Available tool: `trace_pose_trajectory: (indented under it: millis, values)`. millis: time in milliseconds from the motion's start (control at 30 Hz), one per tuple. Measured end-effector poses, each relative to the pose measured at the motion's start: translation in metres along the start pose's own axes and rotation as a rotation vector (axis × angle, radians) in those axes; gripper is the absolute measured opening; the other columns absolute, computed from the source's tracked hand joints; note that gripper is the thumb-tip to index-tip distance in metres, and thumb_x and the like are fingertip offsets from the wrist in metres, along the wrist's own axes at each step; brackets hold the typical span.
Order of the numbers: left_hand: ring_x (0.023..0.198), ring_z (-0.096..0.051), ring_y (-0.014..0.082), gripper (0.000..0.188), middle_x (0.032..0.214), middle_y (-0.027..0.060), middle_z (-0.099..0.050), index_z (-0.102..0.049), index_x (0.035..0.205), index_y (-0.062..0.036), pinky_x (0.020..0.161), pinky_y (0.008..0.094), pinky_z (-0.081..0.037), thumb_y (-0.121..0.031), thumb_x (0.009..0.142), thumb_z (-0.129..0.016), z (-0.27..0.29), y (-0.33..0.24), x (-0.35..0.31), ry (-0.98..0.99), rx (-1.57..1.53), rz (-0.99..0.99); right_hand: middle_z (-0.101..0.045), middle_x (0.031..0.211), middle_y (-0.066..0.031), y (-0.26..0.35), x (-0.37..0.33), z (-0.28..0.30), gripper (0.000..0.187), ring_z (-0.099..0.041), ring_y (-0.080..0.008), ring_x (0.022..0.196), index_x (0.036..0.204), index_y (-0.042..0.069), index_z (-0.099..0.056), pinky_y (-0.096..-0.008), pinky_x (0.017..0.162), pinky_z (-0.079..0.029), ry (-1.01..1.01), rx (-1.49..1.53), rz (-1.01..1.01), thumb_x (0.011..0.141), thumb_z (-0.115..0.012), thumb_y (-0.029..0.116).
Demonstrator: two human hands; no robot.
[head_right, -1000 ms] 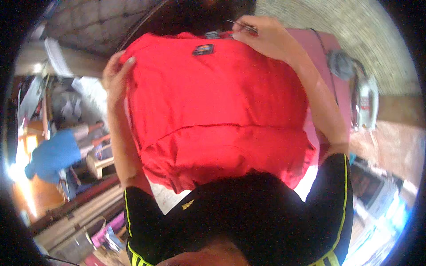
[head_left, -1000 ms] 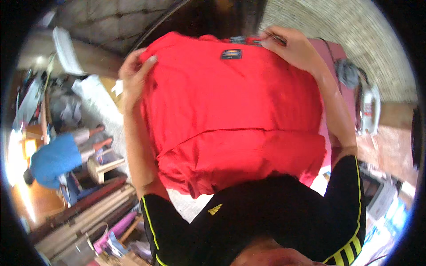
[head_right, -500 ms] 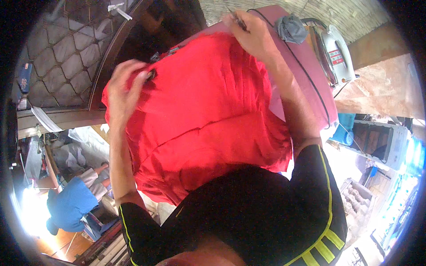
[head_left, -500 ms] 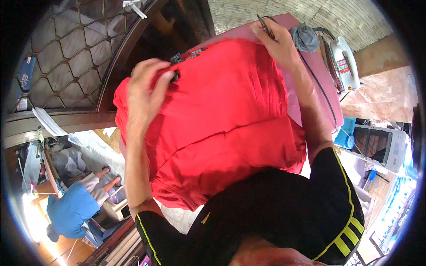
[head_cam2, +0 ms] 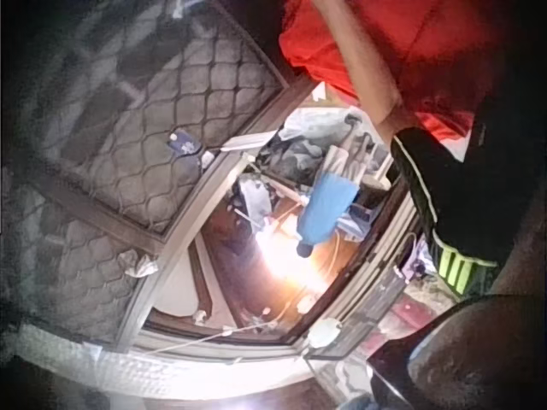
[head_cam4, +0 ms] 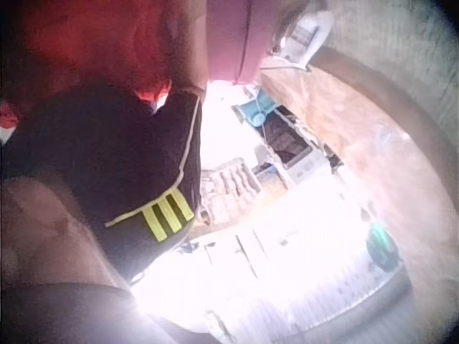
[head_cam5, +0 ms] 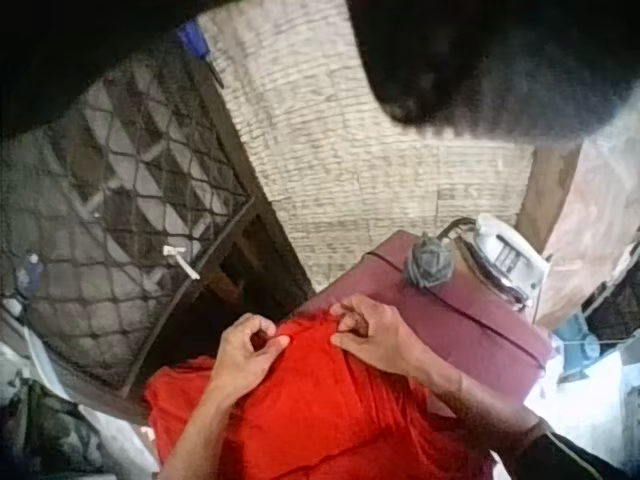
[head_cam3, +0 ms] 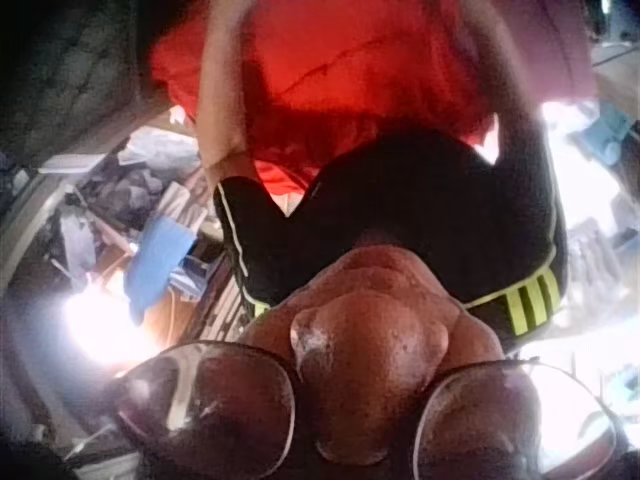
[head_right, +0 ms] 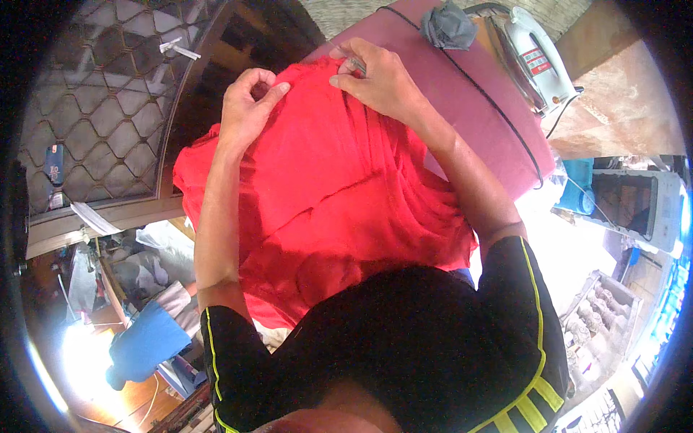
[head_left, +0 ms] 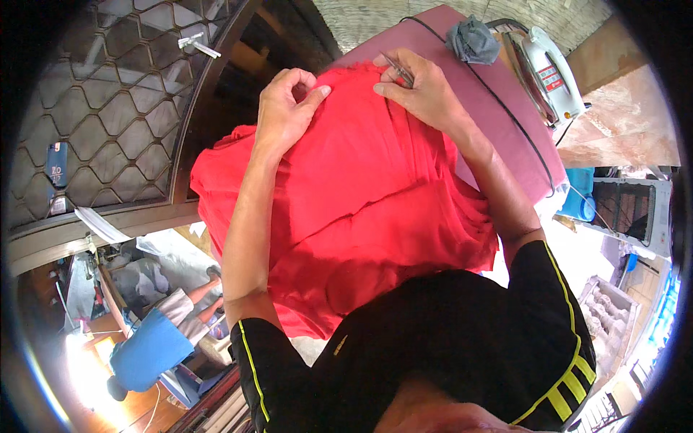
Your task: The person uses a pair of small scissors to trim loose threads and excess fabric from a red garment. They repeatedly pick up the garment, inspect specific areas, and snip small pieces of material.
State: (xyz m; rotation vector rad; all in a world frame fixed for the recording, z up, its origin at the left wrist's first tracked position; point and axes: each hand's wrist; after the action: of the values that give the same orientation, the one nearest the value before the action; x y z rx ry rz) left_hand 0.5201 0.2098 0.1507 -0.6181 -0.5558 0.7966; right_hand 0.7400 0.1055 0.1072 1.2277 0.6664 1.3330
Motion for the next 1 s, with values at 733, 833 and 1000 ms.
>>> trace_pose_trajectory:
  millis: [733,833,1000]
  values:
    - [0.107,-0.058,0.0278,0.072,0.119,0.0152,-0.057,-0.054,0.128,-0.0082,0.088,0.0360,-0.047,-0.001,0.061,-0.081,-0.038,-0.076,-0.229,-0.247,-0.001,-0.116,-0.070,0.102,-0.0127,0.082,-0.154,0.007,0.043,-0.070,-0.0221,0.100,0.122,-0.002,-0.057,-0.0319,0.085,-0.056,0.308,-0.040,0.093,0.080,-0.055,-0.009]
    - [0.103,-0.058,0.0298,0.063,0.120,0.0125,-0.057,-0.063,0.119,-0.0099,0.084,0.0379,-0.048,-0.005,0.059,-0.085,-0.056,-0.094,-0.235,-0.375,0.162,-0.329,-0.071,0.101,-0.0128,0.087,-0.155,0.007,0.043,-0.070,-0.0217,0.099,0.121,-0.002,-0.058,-0.0311,0.084,-0.056,0.304,-0.056,0.093,0.079,-0.057,-0.009]
    - [0.086,-0.062,0.0272,0.040,0.102,0.0096,-0.062,-0.070,0.104,-0.0068,0.071,0.0353,-0.052,0.004,0.065,-0.077,-0.083,-0.082,-0.238,-0.408,0.148,-0.440,-0.071,0.103,-0.0139,0.094,-0.161,0.004,0.042,-0.070,-0.0222,0.100,0.121,-0.002,-0.058,-0.0319,0.084,-0.057,0.332,-0.017,0.166,0.079,-0.060,-0.008]
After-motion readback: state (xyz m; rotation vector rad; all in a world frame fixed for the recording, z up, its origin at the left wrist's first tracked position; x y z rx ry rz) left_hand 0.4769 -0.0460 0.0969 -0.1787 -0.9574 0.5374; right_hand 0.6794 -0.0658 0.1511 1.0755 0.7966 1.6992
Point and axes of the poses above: each hand's wrist, its own x-axis towards the middle knuckle, its own z-axis out of the back of the hand, y = z × x
